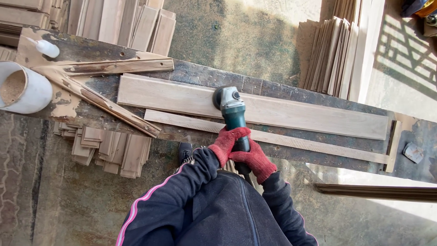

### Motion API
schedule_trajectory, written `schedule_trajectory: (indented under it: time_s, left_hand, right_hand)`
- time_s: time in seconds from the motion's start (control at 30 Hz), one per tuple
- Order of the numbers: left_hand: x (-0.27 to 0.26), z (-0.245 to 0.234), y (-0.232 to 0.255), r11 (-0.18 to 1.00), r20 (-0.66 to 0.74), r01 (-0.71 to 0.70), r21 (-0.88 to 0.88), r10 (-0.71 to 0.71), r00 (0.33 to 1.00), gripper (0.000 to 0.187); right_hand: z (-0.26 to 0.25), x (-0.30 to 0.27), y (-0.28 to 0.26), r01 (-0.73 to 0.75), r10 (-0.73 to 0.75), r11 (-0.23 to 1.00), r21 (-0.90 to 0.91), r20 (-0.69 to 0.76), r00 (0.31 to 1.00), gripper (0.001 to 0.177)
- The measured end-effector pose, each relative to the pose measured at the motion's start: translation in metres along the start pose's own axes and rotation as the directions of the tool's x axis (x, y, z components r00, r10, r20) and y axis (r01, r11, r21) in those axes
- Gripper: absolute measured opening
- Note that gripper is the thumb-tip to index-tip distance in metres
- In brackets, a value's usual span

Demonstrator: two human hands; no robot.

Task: Sanding a wooden plank using an angle grinder fitted with a sanding disc.

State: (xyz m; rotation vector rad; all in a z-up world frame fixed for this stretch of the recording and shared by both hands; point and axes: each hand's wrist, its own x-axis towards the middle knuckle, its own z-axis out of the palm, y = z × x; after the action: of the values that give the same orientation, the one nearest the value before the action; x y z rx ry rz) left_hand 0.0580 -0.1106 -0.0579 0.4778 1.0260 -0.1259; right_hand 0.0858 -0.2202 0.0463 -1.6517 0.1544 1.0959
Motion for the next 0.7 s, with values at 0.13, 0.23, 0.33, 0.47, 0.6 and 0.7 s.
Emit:
schedule_trajectory:
  time_s: [0.13, 0.23, 0.33, 0.47, 0.6, 0.7]
  left_hand:
    - [-0.012, -0.017, 0.006, 1.000, -0.111, -0.015, 0.009, 0.016, 0.994, 0.056]
    - [-0.005, 0.002, 0.002, 1.000, -0.086, -0.010, 0.013, 0.011, 0.996, 0.056]
    - [-0.010, 0.040, 0.001, 1.000, 0.006, -0.005, 0.020, 0.005, 1.000, 0.058]
    - [-0.001, 0.083, -0.016, 0.997, 0.076, 0.042, 0.067, -0.047, 0.996, 0.059]
    - [-0.036, 0.113, 0.000, 0.969, 0.165, 0.027, 0.246, -0.069, 0.984, 0.057]
    - [-0.017, 0.104, -0.015, 0.976, 0.149, 0.026, 0.216, -0.059, 0.987, 0.054]
  right_hand:
    - [0.004, -0.003, -0.013, 0.024, -0.010, 0.980, -0.195, 0.074, 0.997, 0.054]
    - [-0.008, 0.001, -0.008, 0.023, -0.020, 0.997, -0.075, 0.044, 0.999, 0.048]
    - [-0.028, 0.002, -0.003, 0.018, -0.016, 0.998, 0.062, -0.045, 0.999, 0.044]
    - [-0.046, -0.020, -0.008, 0.025, 0.000, 0.990, 0.138, -0.175, 0.985, 0.042]
    - [-0.062, -0.021, 0.003, 0.057, -0.009, 0.986, 0.158, -0.284, 0.959, 0.039]
    - [-0.068, -0.011, 0.012, 0.040, 0.002, 0.985, 0.167, -0.243, 0.970, 0.040]
